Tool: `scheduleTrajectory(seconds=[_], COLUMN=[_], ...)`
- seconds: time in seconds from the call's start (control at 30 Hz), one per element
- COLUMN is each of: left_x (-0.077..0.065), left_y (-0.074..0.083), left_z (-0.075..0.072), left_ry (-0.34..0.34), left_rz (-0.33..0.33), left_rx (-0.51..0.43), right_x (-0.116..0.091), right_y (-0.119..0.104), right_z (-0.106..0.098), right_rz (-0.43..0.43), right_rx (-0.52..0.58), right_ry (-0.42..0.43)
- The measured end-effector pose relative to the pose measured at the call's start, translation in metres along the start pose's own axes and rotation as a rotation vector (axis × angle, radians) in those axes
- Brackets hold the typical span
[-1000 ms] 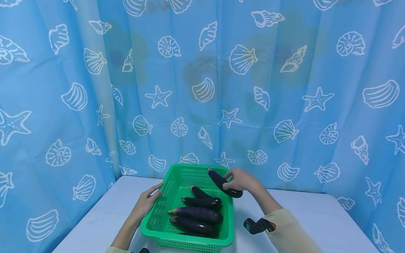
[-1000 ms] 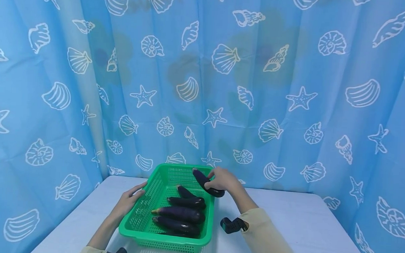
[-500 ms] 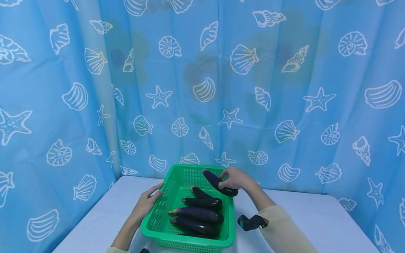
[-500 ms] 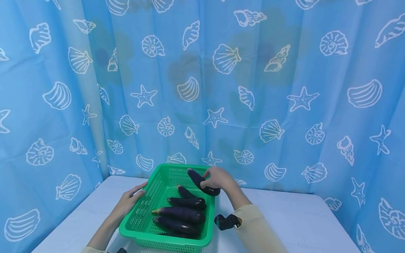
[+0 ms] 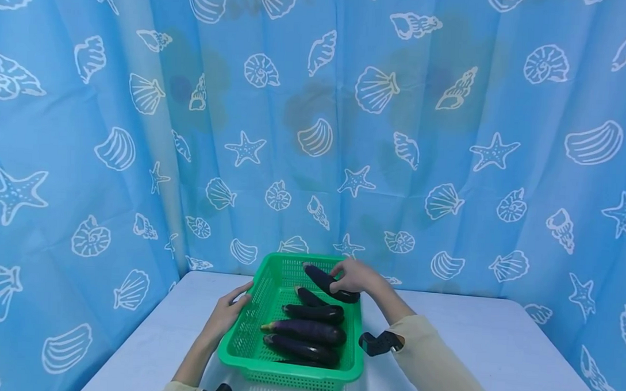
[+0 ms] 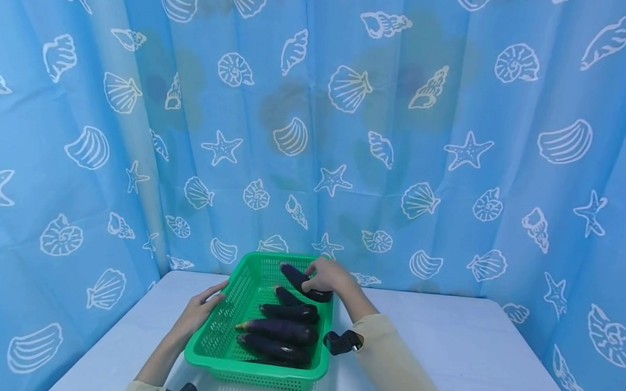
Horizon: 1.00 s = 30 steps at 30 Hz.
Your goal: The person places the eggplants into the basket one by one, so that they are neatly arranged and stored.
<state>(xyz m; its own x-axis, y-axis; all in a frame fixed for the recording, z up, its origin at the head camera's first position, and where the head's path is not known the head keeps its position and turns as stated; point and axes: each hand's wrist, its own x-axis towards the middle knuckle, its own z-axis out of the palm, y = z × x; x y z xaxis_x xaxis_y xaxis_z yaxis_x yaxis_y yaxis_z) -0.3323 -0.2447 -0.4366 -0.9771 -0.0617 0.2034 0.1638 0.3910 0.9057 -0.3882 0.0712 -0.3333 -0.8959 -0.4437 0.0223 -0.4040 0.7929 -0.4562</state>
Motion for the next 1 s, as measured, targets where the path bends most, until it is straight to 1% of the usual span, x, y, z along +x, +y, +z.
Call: scheduleTrajectory(seconds=[0.13, 0.3, 0.37, 0.6, 0.67, 0.77, 1.0], left_x=[0.003, -0.014, -0.018, -0.001, 0.002, 0.003, 0.001], left_y=[-0.001, 0.026, 0.034, 0.005, 0.000, -0.002, 0.001], left_z=[0.000, -0.004, -0.004, -0.001, 0.000, 0.000, 0.000], left_ry=[0.015, -0.011, -0.019, 0.003, 0.004, 0.007, 0.005], left_rz=[-0.013, -0.012, -0.013, -0.020, -0.018, -0.016, -0.018], left_rx=[0.005, -0.026, -0.034, -0.013, -0.008, -0.011, -0.020], right_x=[0.003, 0.007, 0.008, 0.012, 0.012, 0.014, 0.016], right_y=[-0.004, -0.006, -0.007, -0.012, -0.014, -0.017, -0.019], right_z=[0.002, 0.008, 0.011, 0.018, 0.018, 0.019, 0.022], right_rz=[-0.014, -0.022, -0.019, -0.005, 0.000, 0.006, 0.014], right_rx=[-0.020, -0.017, -0.013, -0.012, -0.020, -0.033, -0.048], right_ry=[-0.006, -0.013, -0.019, -0.057, -0.066, -0.075, -0.081])
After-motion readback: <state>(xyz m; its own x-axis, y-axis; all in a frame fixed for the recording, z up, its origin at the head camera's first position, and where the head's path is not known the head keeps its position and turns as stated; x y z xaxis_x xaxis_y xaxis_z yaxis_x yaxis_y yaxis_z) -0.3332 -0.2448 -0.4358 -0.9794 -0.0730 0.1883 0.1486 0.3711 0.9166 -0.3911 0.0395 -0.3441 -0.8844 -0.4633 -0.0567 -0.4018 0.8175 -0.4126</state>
